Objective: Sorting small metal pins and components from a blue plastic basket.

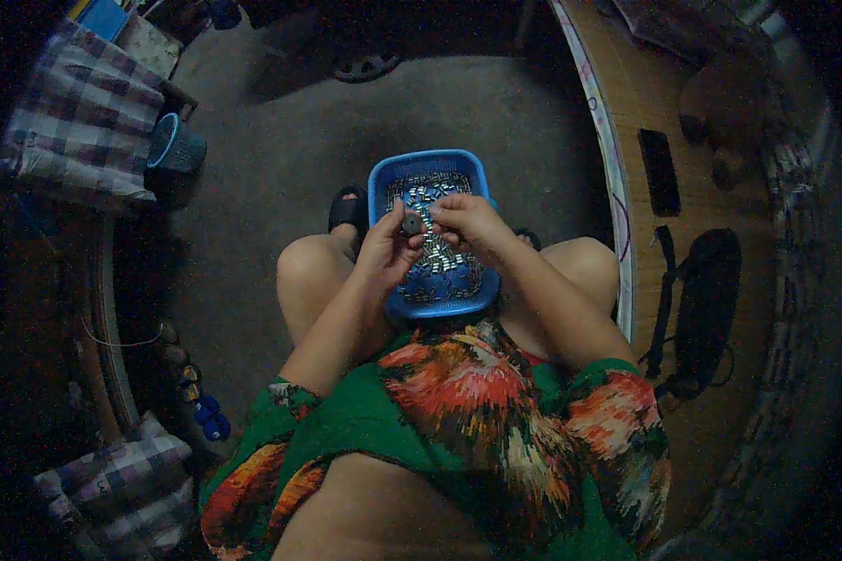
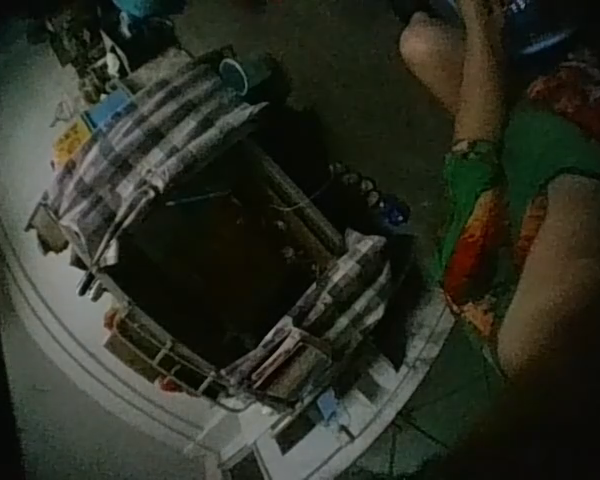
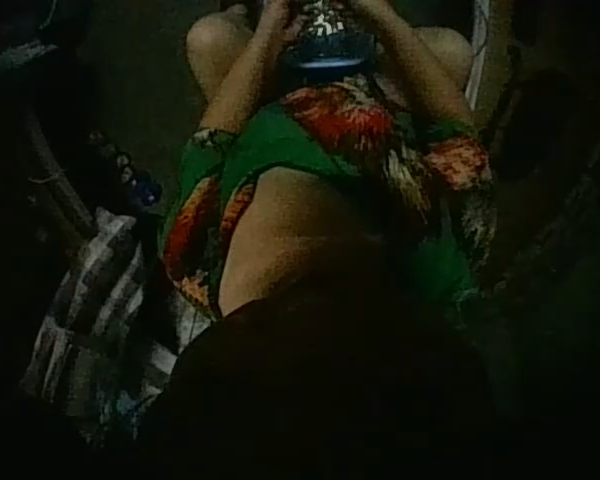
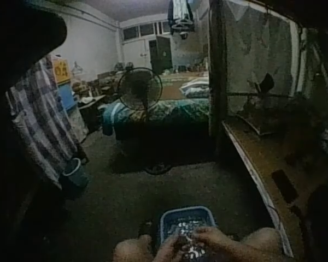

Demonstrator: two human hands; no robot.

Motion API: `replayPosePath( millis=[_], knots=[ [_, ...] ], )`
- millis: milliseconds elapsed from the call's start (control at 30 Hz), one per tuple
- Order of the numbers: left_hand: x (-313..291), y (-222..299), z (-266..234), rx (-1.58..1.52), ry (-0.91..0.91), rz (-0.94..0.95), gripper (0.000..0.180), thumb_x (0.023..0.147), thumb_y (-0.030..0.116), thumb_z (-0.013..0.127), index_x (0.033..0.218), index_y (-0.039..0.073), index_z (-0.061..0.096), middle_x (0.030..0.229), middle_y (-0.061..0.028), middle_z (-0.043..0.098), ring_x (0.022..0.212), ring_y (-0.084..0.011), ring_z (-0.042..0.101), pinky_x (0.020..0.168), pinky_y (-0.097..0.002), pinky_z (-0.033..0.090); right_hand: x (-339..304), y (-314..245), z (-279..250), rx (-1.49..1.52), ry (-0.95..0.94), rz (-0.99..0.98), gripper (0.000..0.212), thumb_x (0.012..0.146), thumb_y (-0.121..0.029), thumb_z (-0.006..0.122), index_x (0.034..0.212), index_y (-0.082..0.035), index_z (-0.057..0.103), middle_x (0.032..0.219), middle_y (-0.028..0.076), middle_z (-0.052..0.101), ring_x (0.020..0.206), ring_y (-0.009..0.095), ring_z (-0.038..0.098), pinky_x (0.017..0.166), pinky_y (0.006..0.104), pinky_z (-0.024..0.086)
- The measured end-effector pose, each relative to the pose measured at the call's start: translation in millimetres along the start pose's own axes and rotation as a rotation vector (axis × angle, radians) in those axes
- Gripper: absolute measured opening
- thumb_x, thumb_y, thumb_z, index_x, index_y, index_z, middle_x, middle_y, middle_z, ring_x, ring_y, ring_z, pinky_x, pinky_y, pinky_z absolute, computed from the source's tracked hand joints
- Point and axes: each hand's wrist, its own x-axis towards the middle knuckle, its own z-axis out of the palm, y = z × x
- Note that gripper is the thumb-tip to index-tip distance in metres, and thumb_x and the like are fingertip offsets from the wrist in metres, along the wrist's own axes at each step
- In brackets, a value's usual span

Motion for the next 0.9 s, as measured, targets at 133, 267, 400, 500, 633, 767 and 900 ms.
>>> replayPosePath(
  millis=[133,267,400,500,633,767,900],
  knots=[
    [-0.4,-0.2,1.2,0.024,0.046,-0.002,0.028,0.085,0.036,0.049,0.087,0.008,0.049,0.070,-0.0056,0.054,0.053,-0.0119,0.048,0.044,-0.0220,0.037,-2.1,-1.1,2.4,0.077,0.005,0.022,0.012,0.084,-0.018,0.051,0.087,-0.006,0.051,0.070,0.000,0.053,0.051,0.004,0.044,0.039,0.0159,0.031],
    [-2.1,-1.9,5.9,0.061,0.084,0.060,0.024,0.084,0.032,0.052,0.084,0.008,0.050,0.069,-0.0036,0.055,0.054,-0.0112,0.050,0.045,-0.0208,0.038,-2.5,-2.3,4.4,0.203,0.039,0.027,0.013,0.086,-0.013,0.048,0.094,-0.003,0.051,0.076,0.003,0.054,0.055,0.005,0.045,0.041,0.0157,0.033],
    [-0.7,-2.5,1.6,0.029,0.083,0.051,0.023,0.083,0.030,0.054,0.084,0.007,0.050,0.071,-0.0038,0.055,0.054,-0.0110,0.050,0.046,-0.0201,0.039,-2.8,-1.1,-0.5,0.261,-0.007,0.022,0.016,0.085,-0.012,0.048,0.098,-0.002,0.051,0.078,0.004,0.054,0.056,0.005,0.045,0.043,0.0153,0.035],
    [-0.3,-1.1,-2.4,-0.006,-0.019,0.041,0.022,0.083,0.029,0.055,0.085,0.007,0.050,0.072,-0.0041,0.056,0.054,-0.0110,0.049,0.046,-0.0200,0.039,-4.1,-5.2,0.4,0.286,-0.049,0.035,0.016,0.084,-0.011,0.050,0.098,-0.002,0.051,0.077,0.004,0.054,0.056,0.005,0.045,0.043,0.0149,0.035],
    [-0.4,0.6,-2.4,-0.002,-0.045,0.019,0.024,0.085,0.032,0.051,0.087,0.008,0.049,0.072,-0.0032,0.054,0.058,-0.0106,0.050,0.048,-0.0213,0.039,-1.2,-1.8,1.5,0.237,-0.003,0.014,0.013,0.084,-0.010,0.051,0.094,-0.003,0.051,0.078,0.004,0.055,0.055,0.005,0.045,0.043,0.0142,0.034],
    [-0.8,-0.2,-0.1,-0.017,-0.007,0.030,0.023,0.084,0.029,0.052,0.089,0.007,0.050,0.077,-0.0063,0.057,0.060,-0.0122,0.052,0.052,-0.0230,0.044,-0.5,-1.6,1.1,0.260,-0.011,-0.012,0.012,0.083,-0.011,0.053,0.092,-0.004,0.052,0.079,0.005,0.057,0.055,0.006,0.045,0.044,0.0154,0.035],
    [-1.5,0.6,1.9,-0.041,0.013,0.020,0.021,0.083,0.024,0.053,0.090,0.004,0.052,0.081,-0.0097,0.059,0.065,-0.0154,0.056,0.058,-0.0267,0.050,1.8,2.4,-3.9,0.222,-0.011,-0.045,0.014,0.081,-0.013,0.057,0.092,-0.005,0.053,0.076,0.002,0.056,0.055,0.005,0.044,0.045,0.0167,0.035]
  ],
)
